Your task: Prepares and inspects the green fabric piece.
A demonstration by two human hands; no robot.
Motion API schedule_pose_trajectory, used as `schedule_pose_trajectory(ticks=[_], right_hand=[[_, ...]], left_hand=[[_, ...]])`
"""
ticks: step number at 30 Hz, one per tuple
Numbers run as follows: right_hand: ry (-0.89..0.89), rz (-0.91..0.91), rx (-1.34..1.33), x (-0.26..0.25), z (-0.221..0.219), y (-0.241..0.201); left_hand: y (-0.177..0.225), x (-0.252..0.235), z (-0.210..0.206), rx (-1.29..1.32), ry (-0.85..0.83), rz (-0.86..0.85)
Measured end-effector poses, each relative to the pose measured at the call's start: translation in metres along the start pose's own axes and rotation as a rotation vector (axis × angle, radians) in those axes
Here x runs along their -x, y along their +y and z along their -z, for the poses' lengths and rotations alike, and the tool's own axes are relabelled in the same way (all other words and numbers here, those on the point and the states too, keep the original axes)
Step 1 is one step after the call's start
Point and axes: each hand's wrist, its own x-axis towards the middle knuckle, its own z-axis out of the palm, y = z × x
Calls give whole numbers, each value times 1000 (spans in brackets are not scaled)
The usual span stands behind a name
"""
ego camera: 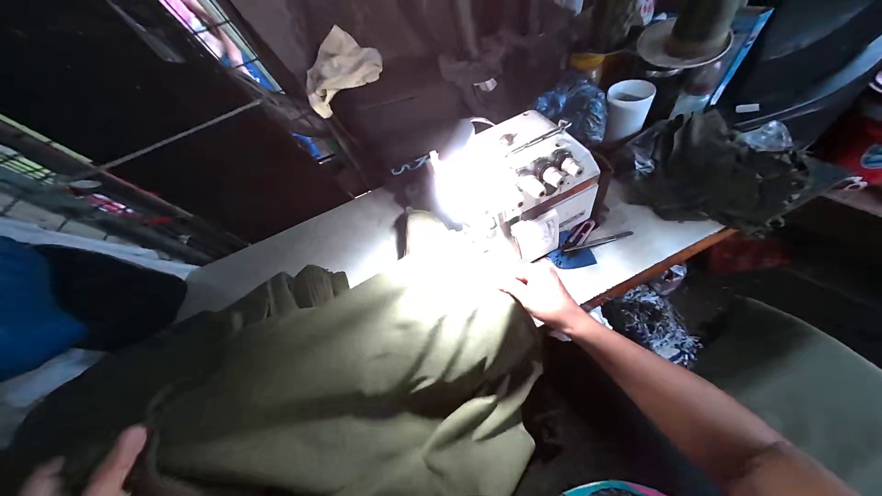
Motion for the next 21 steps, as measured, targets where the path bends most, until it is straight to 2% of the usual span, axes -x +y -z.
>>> schedule_pose_trajectory(ticks=[4, 5, 7, 10, 12, 15, 17, 19, 21], right_hand=[[72, -102, -129, -6, -5, -6], [111, -88, -179, -2, -10, -3], [185, -34, -281, 19, -24, 11], [167, -74, -247, 80, -39, 36], [133, -127, -150, 120, -51, 67], [50, -251, -121, 157, -60, 122], [38, -318, -212, 165, -58, 143], [41, -314, -270, 164, -53, 147], [37, -301, -293, 162, -49, 144]], left_hand=[[-73, -57, -20, -711, 61, -171], [-81, -63, -24, -793, 68, -190], [-64, -50, -33, -728, 189, -227], [-41, 8, -26, -533, 510, -271], [-57, 67, -16, -507, 560, -115], [-128, 169, -33, -78, 456, 272], [-164, 221, -49, 104, 206, 483], [-165, 240, -61, 110, -20, 545], [-142, 238, -63, 112, -155, 656]])
